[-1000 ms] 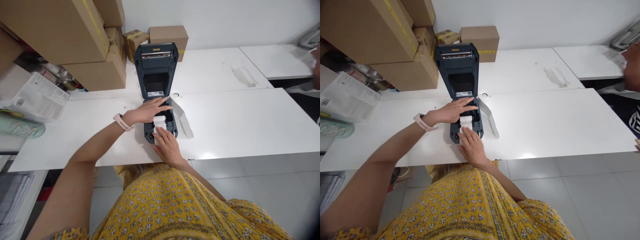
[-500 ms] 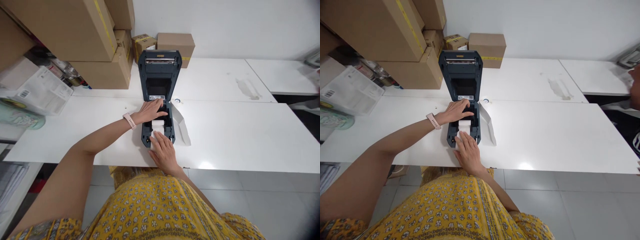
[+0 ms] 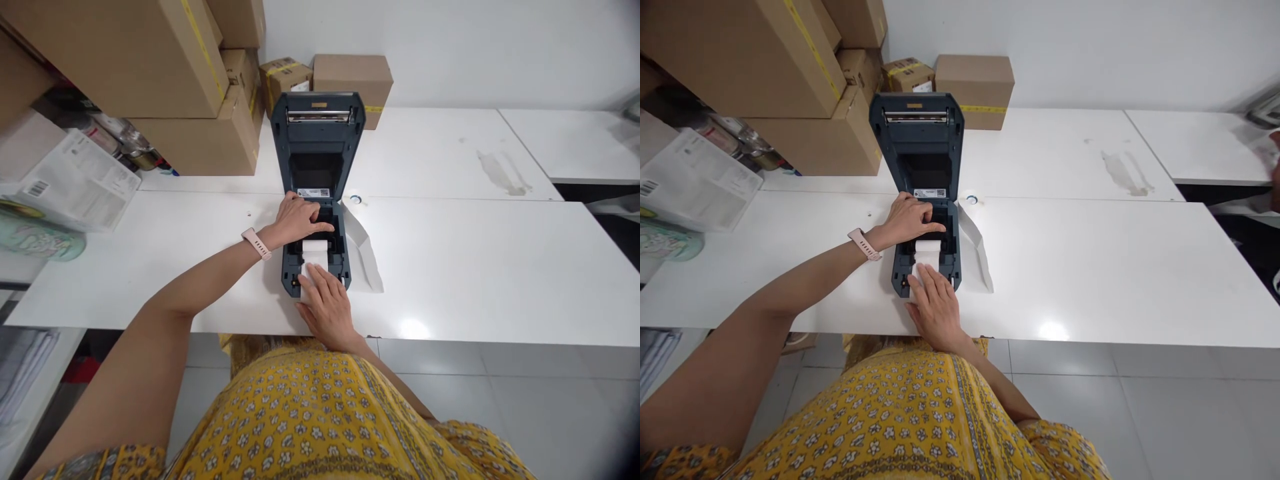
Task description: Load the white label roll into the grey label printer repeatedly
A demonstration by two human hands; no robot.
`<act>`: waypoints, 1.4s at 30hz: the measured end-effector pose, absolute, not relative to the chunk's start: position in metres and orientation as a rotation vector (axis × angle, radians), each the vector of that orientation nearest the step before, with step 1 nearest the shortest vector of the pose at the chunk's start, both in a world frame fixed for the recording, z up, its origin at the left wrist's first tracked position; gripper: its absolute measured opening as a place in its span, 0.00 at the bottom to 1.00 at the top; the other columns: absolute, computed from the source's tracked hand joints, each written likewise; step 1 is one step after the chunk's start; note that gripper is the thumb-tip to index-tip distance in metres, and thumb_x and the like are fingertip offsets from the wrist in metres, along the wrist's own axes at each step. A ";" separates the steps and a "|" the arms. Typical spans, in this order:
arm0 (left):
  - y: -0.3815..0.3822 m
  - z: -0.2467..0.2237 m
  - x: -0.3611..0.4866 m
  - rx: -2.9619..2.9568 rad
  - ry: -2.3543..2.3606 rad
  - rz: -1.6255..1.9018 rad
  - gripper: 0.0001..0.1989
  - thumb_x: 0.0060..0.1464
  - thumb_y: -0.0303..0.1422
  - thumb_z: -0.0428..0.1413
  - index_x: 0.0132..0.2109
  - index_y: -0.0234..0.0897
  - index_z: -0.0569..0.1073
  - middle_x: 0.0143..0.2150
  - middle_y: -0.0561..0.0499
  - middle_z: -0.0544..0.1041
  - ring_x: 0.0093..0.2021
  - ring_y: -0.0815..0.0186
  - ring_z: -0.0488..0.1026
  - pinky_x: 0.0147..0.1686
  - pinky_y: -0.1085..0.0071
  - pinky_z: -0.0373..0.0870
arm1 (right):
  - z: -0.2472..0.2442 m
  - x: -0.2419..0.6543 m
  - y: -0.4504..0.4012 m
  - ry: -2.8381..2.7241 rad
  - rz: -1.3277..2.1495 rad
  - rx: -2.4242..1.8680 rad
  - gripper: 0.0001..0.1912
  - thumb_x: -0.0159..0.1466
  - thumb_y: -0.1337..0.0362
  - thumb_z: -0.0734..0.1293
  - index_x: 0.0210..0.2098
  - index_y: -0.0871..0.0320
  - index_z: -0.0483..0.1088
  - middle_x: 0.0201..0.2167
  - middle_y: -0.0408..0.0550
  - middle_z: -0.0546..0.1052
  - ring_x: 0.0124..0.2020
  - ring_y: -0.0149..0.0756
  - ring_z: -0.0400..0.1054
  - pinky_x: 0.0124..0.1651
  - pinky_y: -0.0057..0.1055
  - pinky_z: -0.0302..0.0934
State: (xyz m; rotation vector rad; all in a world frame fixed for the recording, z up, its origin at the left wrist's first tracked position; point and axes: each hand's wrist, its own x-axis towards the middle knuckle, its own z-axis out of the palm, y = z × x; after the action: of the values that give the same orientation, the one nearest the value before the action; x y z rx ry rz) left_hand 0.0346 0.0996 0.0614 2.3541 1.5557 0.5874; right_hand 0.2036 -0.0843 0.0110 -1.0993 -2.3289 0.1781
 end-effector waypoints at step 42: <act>-0.022 0.053 0.038 2.242 1.631 1.276 0.17 0.69 0.39 0.51 0.57 0.37 0.74 0.58 0.41 0.81 0.61 0.55 0.76 0.63 0.51 0.70 | 0.046 0.234 -0.062 -1.943 0.365 -0.955 0.29 0.75 0.56 0.63 0.73 0.47 0.54 0.70 0.55 0.69 0.70 0.47 0.64 0.66 0.54 0.66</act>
State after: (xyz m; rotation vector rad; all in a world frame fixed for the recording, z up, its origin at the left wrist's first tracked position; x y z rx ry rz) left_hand 0.0376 -0.0216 0.0533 2.2424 1.6305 1.2762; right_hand 0.2341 -0.0623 0.0458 -0.9546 -1.9429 0.3645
